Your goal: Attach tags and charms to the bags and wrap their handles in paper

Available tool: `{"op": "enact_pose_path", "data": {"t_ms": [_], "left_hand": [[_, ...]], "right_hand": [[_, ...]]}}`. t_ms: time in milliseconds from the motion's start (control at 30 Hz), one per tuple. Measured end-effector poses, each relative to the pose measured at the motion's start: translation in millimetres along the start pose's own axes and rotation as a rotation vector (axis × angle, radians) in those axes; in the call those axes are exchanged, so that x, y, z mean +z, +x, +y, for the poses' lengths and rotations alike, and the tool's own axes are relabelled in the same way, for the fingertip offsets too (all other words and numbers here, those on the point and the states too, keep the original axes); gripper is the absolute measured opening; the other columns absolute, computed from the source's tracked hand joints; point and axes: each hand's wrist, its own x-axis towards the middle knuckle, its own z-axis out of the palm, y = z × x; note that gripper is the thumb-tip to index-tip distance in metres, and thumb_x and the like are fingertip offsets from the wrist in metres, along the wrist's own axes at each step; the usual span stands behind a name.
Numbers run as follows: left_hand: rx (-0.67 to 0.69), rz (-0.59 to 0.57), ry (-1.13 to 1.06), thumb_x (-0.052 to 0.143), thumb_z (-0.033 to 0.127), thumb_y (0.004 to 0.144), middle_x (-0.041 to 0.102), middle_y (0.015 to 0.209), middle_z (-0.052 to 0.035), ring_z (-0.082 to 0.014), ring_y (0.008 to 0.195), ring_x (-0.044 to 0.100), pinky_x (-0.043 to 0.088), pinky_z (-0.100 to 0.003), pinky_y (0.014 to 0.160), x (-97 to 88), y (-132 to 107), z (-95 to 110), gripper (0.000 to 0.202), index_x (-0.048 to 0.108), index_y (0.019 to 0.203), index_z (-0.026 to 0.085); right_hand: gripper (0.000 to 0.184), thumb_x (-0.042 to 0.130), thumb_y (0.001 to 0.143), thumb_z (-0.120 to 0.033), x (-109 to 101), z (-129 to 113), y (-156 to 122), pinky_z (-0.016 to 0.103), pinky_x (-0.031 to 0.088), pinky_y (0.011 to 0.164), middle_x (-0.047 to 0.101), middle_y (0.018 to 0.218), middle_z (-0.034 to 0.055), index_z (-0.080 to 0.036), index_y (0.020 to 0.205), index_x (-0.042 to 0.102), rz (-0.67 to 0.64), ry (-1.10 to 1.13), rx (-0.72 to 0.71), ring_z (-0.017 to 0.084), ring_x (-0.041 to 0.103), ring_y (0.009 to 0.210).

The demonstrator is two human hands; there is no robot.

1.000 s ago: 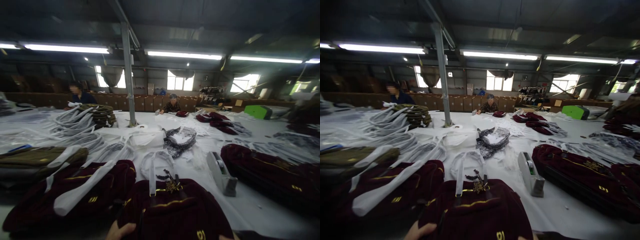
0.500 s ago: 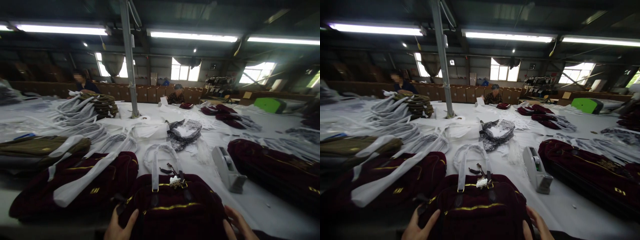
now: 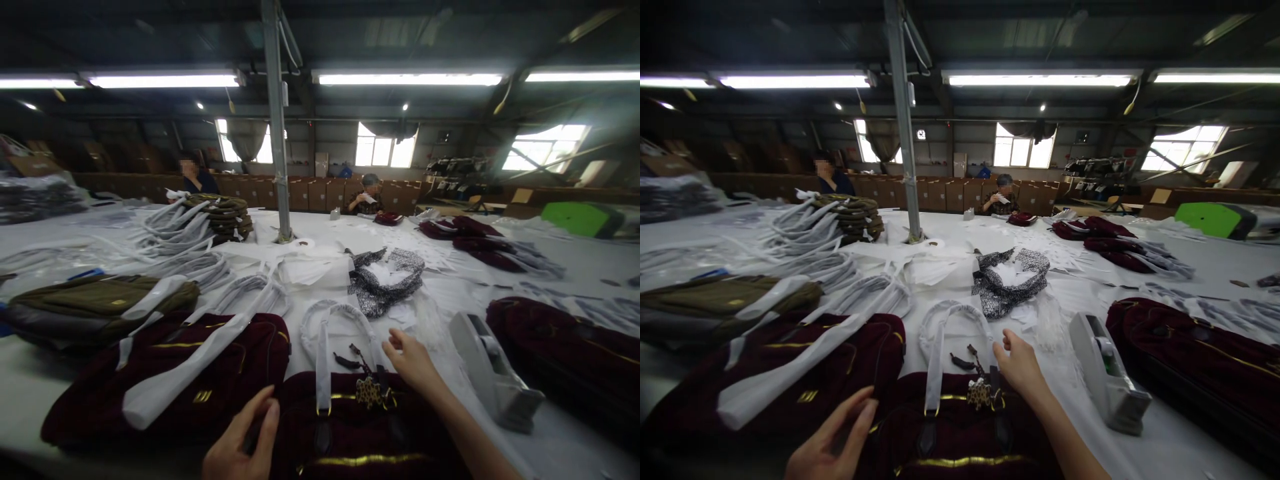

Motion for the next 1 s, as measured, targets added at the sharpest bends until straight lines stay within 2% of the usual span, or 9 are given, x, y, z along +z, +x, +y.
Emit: {"op": "enact_pose_path", "data": {"t_ms": [100,267,367,467,633,733,833,900,1000], "left_hand": [[0.007,-0.142,-0.207,0.058,0.042,0.074,0.063,0.112,-0.0071,-0.0245,0.104,0.058,0.045,-0.031,0.090,25.9,62,25,0.048,0.053,0.116,0.021],[0.056,-0.224,0.113,0.061,0.029,0.072,0.041,0.134,-0.0214,-0.0309,0.126,0.036,0.027,-0.040,0.103,103.4,162,31,0.065,0.035,0.129,0.008],[-0.020,-0.303,0.133,0.068,0.027,0.065,0.040,0.131,-0.0282,-0.0369,0.124,0.036,0.029,-0.043,0.100,137.5,191,21,0.076,0.032,0.128,0.002],[-0.097,-0.389,0.111,0.072,0.028,0.059,0.046,0.125,-0.0278,-0.0384,0.120,0.040,0.034,-0.042,0.093,156.0,203,11,0.080,0.034,0.125,0.003],[-0.158,-0.606,-0.004,0.073,0.032,0.057,0.064,0.088,-0.0134,-0.0297,0.091,0.058,0.043,-0.033,0.072,168.8,212,12,0.051,0.055,0.098,0.007],[-0.158,-0.775,-0.137,0.067,0.041,0.064,0.061,0.067,-0.0050,-0.0192,0.068,0.058,0.042,-0.027,0.059,167.9,216,33,0.035,0.060,0.081,0.011],[-0.138,-0.898,-0.265,0.060,0.046,0.071,0.063,0.074,-0.0043,-0.0131,0.063,0.056,0.042,-0.023,0.055,156.1,219,66,0.035,0.060,0.087,0.014],[-0.156,-1.012,-0.344,0.053,0.053,0.075,0.065,0.084,-0.0074,-0.0106,0.057,0.054,0.039,-0.021,0.050,142.8,219,90,0.044,0.060,0.095,0.014],[-0.222,-1.222,-0.399,0.048,0.058,0.078,0.067,0.082,-0.0111,-0.0123,0.057,0.056,0.041,-0.022,0.051,122.2,212,122,0.052,0.060,0.096,0.011]], "right_hand": [[0.017,0.053,0.076,-0.028,22,-4,40,0.033,0.042,0.076,0.065,0.080,0.0107,-0.014,0.083,0.060,-0.019,0.009,0.067,0.025,0.060,0.086],[0.007,0.057,0.073,-0.023,50,-5,75,0.027,0.043,0.058,0.057,0.057,0.0023,-0.016,0.070,0.056,-0.165,0.203,0.168,0.018,0.056,0.059],[0.014,0.053,0.075,-0.026,48,-6,84,0.024,0.041,0.045,0.047,0.049,-0.0036,-0.017,0.065,0.051,-0.320,0.386,0.210,0.010,0.044,0.041],[0.014,0.052,0.076,-0.029,37,-6,90,0.023,0.042,0.044,0.047,0.053,-0.0047,-0.018,0.069,0.047,-0.393,0.552,0.224,0.007,0.041,0.040],[0.015,0.051,0.078,-0.034,27,-4,93,0.015,0.024,0.036,0.039,0.052,-0.0094,-0.020,0.081,0.046,-0.389,0.698,0.206,0.005,0.027,0.037],[0.023,0.051,0.080,-0.042,25,-2,92,0.017,0.026,0.039,0.043,0.055,-0.0068,-0.019,0.086,0.053,-0.192,0.627,0.068,0.007,0.033,0.042],[0.027,0.049,0.082,-0.043,18,-4,89,0.022,0.038,0.053,0.056,0.068,-0.0003,-0.018,0.085,0.058,0.061,0.445,-0.094,0.013,0.049,0.059],[0.027,0.046,0.085,-0.042,11,-9,85,0.023,0.038,0.056,0.059,0.070,0.0001,-0.018,0.086,0.059,0.151,0.359,-0.137,0.014,0.052,0.064],[0.027,0.042,0.088,-0.041,1,-22,77,0.022,0.037,0.055,0.059,0.068,-0.0012,-0.020,0.089,0.059,0.244,0.302,-0.193,0.014,0.054,0.063]]}}
